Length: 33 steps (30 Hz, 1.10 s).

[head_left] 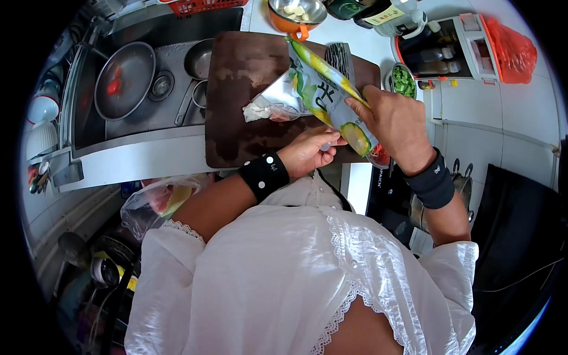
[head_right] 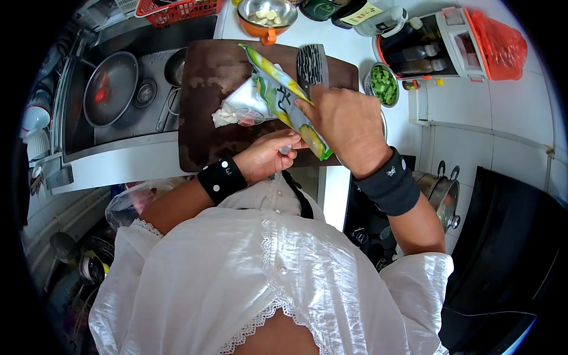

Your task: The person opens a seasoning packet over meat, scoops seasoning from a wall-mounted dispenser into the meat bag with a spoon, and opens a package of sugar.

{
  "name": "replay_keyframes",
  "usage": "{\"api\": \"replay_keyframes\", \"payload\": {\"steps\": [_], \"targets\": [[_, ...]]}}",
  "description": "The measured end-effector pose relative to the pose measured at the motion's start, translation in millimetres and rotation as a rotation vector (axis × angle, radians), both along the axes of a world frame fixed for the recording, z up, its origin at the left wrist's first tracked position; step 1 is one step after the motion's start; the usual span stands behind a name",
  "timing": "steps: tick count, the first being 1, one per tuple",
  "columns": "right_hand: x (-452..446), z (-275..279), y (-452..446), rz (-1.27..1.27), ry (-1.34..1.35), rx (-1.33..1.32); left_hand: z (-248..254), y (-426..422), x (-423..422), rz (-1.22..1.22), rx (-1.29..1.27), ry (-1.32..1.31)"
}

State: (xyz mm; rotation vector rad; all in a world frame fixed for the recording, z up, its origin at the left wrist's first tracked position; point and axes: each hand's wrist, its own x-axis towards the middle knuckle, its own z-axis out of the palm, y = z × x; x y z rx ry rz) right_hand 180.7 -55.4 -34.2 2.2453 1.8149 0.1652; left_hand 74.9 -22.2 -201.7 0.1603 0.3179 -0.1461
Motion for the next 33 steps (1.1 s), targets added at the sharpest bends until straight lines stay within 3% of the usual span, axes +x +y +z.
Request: {"api": "replay_keyframes", "payload": {"steps": [17, 33], "targets": [[-1.0, 1.6, 3.7, 0.028, 0.030, 0.033, 6.4, 0.6, -5.4, 0.030, -0.003, 0.016], [8.9, -11.7, 5.5, -0.029, 0.104, 0.013, -28.7, -3.6, -1.9, 0.002, -0.156, 0.018]]}}
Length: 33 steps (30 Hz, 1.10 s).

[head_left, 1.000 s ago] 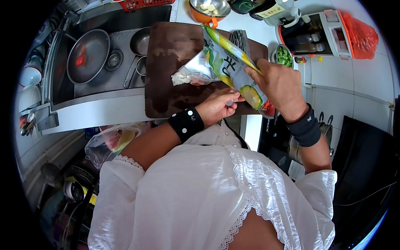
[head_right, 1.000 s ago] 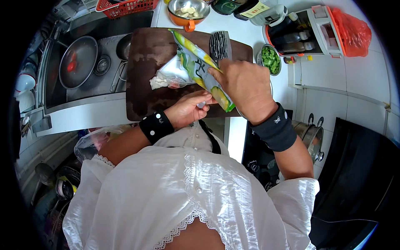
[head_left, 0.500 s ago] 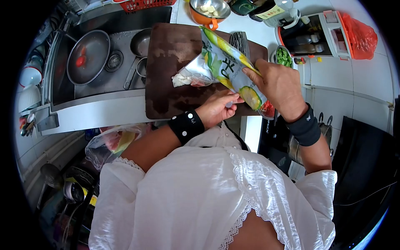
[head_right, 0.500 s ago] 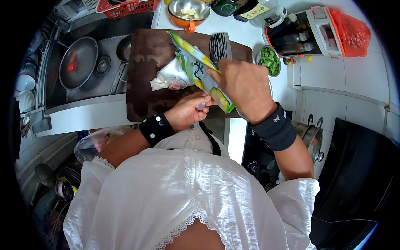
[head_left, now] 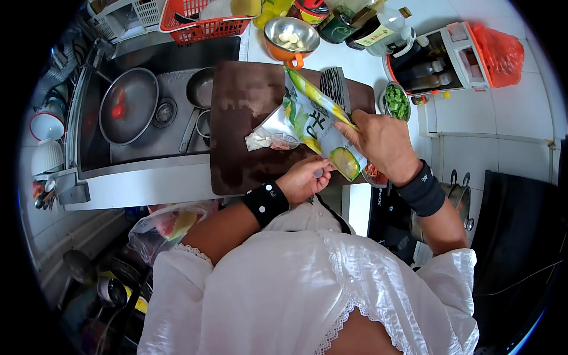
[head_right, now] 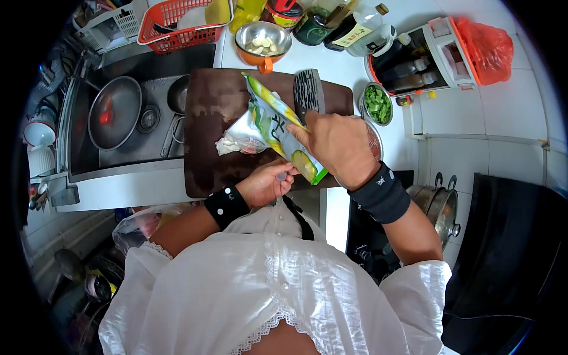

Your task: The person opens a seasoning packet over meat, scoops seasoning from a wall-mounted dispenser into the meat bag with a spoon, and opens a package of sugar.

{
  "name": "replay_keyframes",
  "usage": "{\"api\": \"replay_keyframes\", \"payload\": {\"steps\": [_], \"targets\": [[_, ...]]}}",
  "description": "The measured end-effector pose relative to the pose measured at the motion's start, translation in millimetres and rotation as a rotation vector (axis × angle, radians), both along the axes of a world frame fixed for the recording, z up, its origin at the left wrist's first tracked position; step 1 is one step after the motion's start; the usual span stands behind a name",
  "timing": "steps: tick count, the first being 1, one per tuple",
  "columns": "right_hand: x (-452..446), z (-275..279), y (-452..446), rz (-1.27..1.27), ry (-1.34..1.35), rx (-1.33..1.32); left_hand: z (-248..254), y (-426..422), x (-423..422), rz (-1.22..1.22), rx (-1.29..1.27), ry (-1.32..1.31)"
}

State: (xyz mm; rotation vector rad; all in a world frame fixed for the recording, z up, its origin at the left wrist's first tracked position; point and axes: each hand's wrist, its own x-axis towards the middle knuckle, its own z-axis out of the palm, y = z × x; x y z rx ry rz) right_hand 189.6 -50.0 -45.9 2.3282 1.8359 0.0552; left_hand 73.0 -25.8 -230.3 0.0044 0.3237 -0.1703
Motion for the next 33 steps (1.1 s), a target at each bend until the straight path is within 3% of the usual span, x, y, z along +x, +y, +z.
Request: {"api": "replay_keyframes", "payload": {"steps": [6, 9, 16, 23, 30, 33], "targets": [[-0.3, 6.7, -0.4, -0.034, 0.088, -0.017, 12.7, 0.3, 0.9, 0.025, 0.069, 0.040], [0.6, 14.2, -2.3, -0.084, 0.264, 0.027, 13.4, 1.2, 1.1, 0.019, 0.060, 0.052], [13.7, 5.3, -26.4, -0.334, 1.027, 0.303, 18.9, 1.3, -0.5, 0.053, 0.069, 0.030], [1.9, -7.1, -57.3, -0.604, 1.244, 0.603, 21.3, 0.8, -2.3, 0.032, 0.114, 0.020], [8.3, -17.9, -62.2, -0.710, 1.293, 0.630, 15.2, -2.1, -0.1, 0.053, 0.100, -0.016], [1.4, -22.4, -57.2, -0.642, 1.324, 0.712, 17.8, -1.7, -0.2, 0.065, 0.097, -0.007]]}}
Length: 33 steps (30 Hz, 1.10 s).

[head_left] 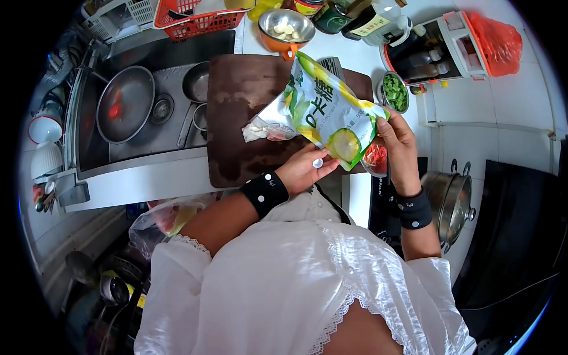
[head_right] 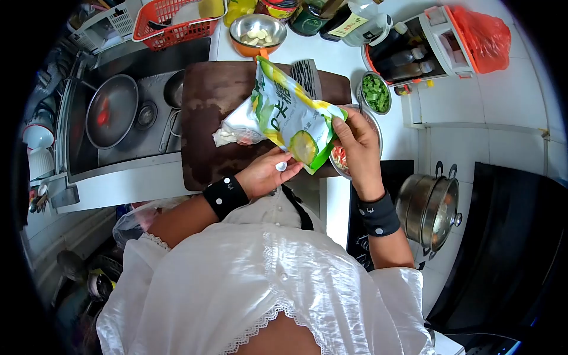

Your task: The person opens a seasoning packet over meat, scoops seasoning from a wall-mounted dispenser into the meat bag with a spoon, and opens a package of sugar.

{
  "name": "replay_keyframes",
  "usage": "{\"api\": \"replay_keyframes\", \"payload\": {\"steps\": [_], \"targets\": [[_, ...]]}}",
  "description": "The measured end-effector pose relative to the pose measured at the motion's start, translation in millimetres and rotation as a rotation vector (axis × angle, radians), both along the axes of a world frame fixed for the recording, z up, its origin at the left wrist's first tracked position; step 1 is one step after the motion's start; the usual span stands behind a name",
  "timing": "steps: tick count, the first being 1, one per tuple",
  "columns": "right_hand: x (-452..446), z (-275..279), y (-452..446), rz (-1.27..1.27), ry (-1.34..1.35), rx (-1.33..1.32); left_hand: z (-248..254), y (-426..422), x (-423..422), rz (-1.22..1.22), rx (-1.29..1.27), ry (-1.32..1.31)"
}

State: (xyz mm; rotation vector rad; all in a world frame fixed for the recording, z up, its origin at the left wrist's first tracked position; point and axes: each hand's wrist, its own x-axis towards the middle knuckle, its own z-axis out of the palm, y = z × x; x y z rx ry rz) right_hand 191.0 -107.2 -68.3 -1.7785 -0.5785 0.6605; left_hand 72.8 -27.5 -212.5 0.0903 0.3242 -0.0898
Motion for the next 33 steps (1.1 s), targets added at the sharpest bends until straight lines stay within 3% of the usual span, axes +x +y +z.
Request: {"api": "replay_keyframes", "payload": {"steps": [12, 21, 33], "targets": [[-3.3, -6.8, 5.0, -0.026, -0.192, -0.011, 6.2, -2.1, 0.5, 0.002, 0.035, 0.037], [-8.4, -8.4, 2.7, 0.034, -0.297, 0.019, -0.4, -13.8, 2.9, -0.170, 0.015, -0.020], [-9.1, -5.2, -1.3, -0.020, -0.365, -0.005, 7.3, -17.8, 2.9, -0.157, 0.179, -0.053]]}}
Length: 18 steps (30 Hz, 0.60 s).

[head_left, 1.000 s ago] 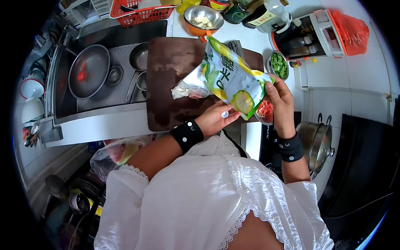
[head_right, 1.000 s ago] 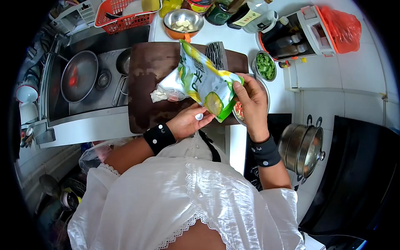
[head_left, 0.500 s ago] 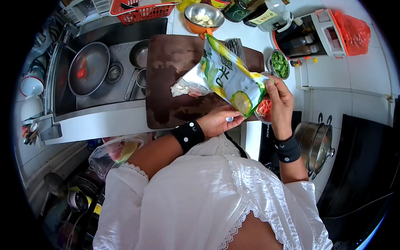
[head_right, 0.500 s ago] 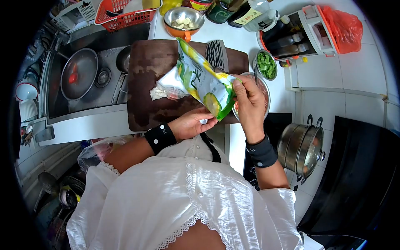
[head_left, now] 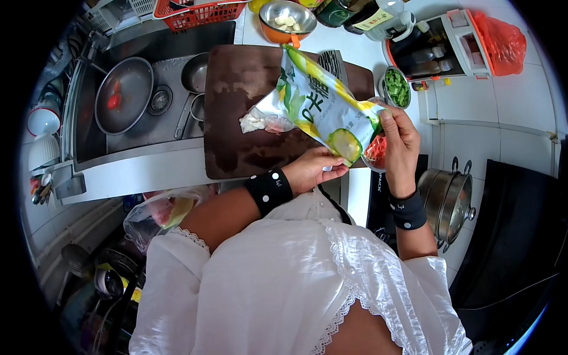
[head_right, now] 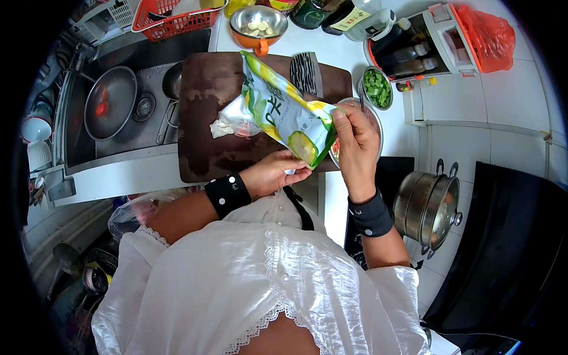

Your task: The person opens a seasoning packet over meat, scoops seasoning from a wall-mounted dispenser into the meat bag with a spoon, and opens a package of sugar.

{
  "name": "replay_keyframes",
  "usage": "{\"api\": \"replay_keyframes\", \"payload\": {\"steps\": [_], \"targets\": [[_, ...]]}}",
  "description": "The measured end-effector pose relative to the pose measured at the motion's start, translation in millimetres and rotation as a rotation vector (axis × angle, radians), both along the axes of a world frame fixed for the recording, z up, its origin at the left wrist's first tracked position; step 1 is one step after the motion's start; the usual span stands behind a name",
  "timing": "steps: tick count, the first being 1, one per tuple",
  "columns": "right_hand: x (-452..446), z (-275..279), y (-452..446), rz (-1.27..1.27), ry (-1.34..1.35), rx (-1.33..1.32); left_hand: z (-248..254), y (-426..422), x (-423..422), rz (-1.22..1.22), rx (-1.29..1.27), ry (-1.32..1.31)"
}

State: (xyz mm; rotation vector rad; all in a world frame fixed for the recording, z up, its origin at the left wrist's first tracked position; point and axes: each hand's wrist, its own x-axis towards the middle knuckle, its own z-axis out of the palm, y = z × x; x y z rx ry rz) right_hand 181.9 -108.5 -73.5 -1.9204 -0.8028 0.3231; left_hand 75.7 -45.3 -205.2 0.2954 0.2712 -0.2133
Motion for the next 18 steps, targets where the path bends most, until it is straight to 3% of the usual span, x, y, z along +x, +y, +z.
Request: {"api": "replay_keyframes", "payload": {"steps": [18], "targets": [[-1.2, 5.2, 12.9, 0.043, -0.192, -0.027, -1.8, 1.0, 0.7, -0.035, -0.033, 0.003]]}}
